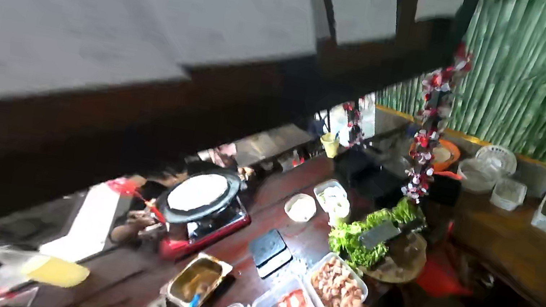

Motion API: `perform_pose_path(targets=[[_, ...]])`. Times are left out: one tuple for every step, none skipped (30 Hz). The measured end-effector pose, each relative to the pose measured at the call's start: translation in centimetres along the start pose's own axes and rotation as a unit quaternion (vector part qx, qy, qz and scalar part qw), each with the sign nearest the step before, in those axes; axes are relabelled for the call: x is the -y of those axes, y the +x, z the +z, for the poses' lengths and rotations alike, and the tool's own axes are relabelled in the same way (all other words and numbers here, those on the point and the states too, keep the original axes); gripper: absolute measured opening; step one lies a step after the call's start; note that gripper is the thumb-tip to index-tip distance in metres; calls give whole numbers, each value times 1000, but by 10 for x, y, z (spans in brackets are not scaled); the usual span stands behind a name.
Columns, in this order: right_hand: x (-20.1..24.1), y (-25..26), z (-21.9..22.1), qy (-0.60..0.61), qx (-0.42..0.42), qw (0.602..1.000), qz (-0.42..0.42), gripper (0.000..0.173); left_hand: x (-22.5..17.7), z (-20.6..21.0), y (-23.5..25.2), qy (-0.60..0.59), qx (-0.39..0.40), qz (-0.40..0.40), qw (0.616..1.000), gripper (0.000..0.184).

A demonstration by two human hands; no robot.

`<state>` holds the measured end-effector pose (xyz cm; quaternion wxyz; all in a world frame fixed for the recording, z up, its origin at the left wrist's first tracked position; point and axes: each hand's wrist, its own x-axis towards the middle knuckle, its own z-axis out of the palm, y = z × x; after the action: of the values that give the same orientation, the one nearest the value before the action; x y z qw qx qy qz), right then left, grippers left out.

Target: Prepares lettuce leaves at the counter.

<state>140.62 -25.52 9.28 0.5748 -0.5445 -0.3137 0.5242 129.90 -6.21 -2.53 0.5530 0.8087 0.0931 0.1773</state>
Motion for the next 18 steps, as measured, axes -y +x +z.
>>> perform_pose_path(targets=[[-7,8,-21,19,23,1000,-9,78,51,1,6,13,-23,62,998,11],[-14,17,-44,18,51,998,-12,78,80,3,13,22,-46,94,994,13],[-21,24,-71,14,87,996,-12,78,86,5,22,22,-63,96,993,15],[-36,34,-102,3,120,993,-11,78,84,7,36,19,-81,87,993,16],[-55,43,-138,-4,161,987,-24,83,81,9,54,22,-103,80,991,16],[-63,52,-167,-15,192,980,-42,88,79,13,72,28,-127,75,989,15],[-59,62,-188,-23,201,978,-52,92,75,18,92,36,-150,70,985,14],[-49,71,-205,-31,193,979,-55,91,70,21,112,44,-171,64,982,13],[-36,79,-223,-33,182,981,-51,84,67,23,133,53,-189,55,979,13],[-29,82,-248,-35,157,986,-48,71,64,22,153,67,-209,41,975,13],[-30,81,-278,-37,123,991,-47,60,61,19,172,68,-236,20,969,11],[-32,86,-307,-36,90,993,-62,58,60,13,190,57,-265,-10,963,9],[-33,100,-331,-30,68,994,-83,66,65,5,206,39,-279,-41,959,10],[-30,122,-350,-18,64,992,-105,83,72,-4,221,27,-283,-74,956,11],[-26,148,-364,-16,66,990,-124,96,80,-11,235,23,-278,-105,954,15],[-21,178,-375,-27,71,987,-139,103,92,-18,251,27,-270,-135,953,18],[-18,210,-383,-55,68,985,-146,105,114,-27,266,36,-258,-152,954,21],[-16,242,-389,-110,57,981,-146,101,146,-40,278,53,-250,-154,955,23]])
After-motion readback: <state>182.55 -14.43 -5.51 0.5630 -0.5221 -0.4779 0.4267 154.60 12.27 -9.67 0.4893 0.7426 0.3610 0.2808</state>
